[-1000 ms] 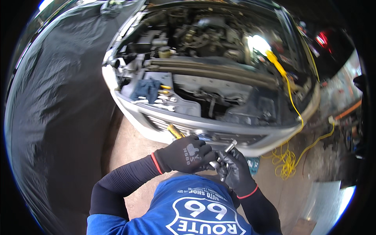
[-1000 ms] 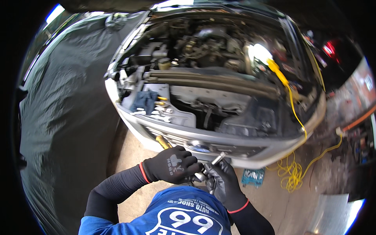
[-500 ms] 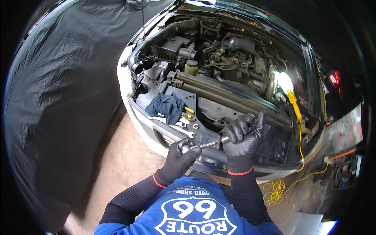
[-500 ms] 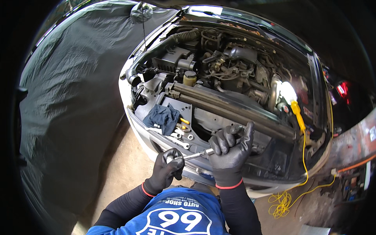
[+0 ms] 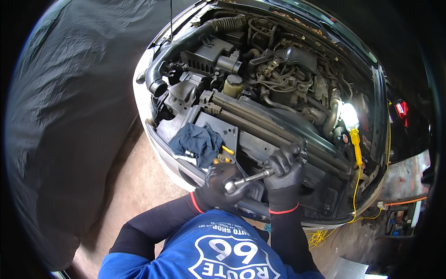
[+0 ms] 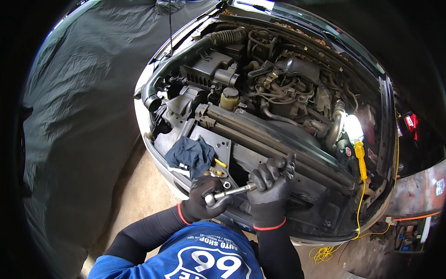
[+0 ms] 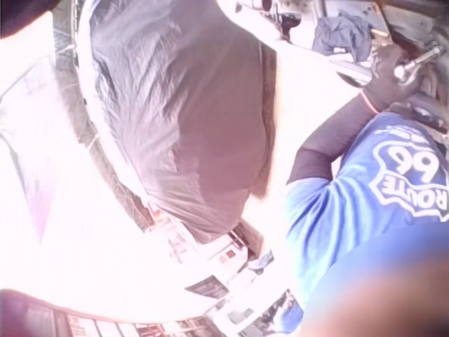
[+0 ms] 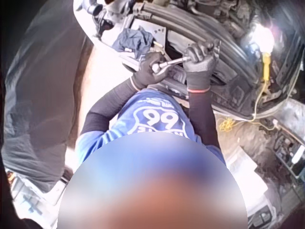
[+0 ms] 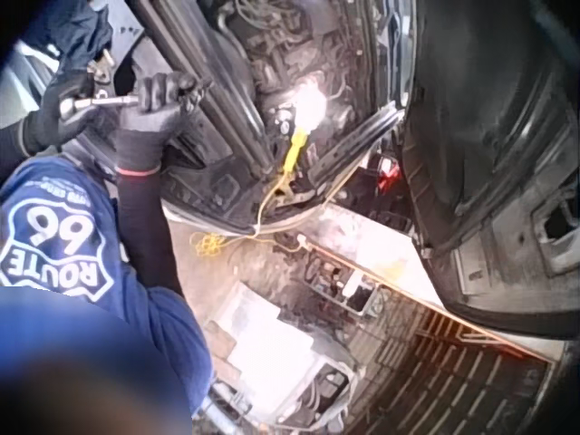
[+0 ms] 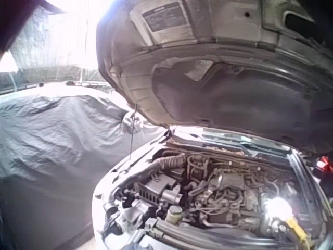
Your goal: The person works under the hood of a car, using a yellow inspection light and a wrench to manipulate components near the engine. They repeatedly loosen and tighten a bolt on a cylindrical part, then reposition the light and continue adjusting the same area.
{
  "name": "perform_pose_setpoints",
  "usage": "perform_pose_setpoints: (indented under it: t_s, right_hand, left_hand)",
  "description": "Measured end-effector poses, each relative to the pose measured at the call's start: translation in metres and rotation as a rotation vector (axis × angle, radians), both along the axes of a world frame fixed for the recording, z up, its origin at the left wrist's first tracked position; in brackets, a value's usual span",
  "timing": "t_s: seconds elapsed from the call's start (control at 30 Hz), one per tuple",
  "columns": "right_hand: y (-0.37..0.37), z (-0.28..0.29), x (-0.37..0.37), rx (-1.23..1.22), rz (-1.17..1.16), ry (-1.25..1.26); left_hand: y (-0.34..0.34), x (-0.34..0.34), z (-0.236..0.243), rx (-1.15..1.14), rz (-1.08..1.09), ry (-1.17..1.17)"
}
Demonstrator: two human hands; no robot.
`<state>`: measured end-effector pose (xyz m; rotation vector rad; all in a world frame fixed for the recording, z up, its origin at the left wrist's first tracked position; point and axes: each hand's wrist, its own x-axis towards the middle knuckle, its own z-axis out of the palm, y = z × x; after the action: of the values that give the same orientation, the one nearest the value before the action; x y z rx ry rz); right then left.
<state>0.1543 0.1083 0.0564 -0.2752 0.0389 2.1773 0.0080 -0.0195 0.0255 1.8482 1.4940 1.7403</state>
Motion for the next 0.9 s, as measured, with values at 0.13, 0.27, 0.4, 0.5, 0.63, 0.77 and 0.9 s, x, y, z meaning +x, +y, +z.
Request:
perform_pose_setpoints:
  t_s: [0.13, 0.27, 0.4, 0.5, 0.63, 0.77, 0.9]
  right_hand:
    - [0.029, -0.006, -0.026, 0.307, 0.027, 0.056]
    - [0.030, 0.001, -0.047, 0.545, -0.157, -0.686]
    - [-0.007, -0.009, -0.053, 1.541, -0.040, -1.766]
    - [-0.017, -0.013, -0.063, 1.910, 0.001, -2.146]
    - [0.040, 0.033, -0.087, 2.494, -0.294, -2.318]
    - [0.137, 0.083, -0.129, 1.827, 0.241, -1.843]
    - [0.205, 0.076, -0.189, 1.770, 0.398, -1.566]
  left_hand:
    - [0.021, 0.001, 0.005, -0.217, 0.019, -0.440]
    - [0.062, -0.035, 0.014, -0.539, -0.088, -1.335]
    - [0.105, -0.091, 0.015, -0.557, -0.123, -1.844]
    - [0.129, -0.108, 0.015, -0.476, -0.276, -2.034]
    - [0.147, -0.128, 0.003, -0.254, -0.489, -1.885]
    - [0.146, -0.178, -0.028, -0.404, 0.080, -0.867]
    - [0.146, -0.223, -0.053, -0.335, 0.282, -0.797]
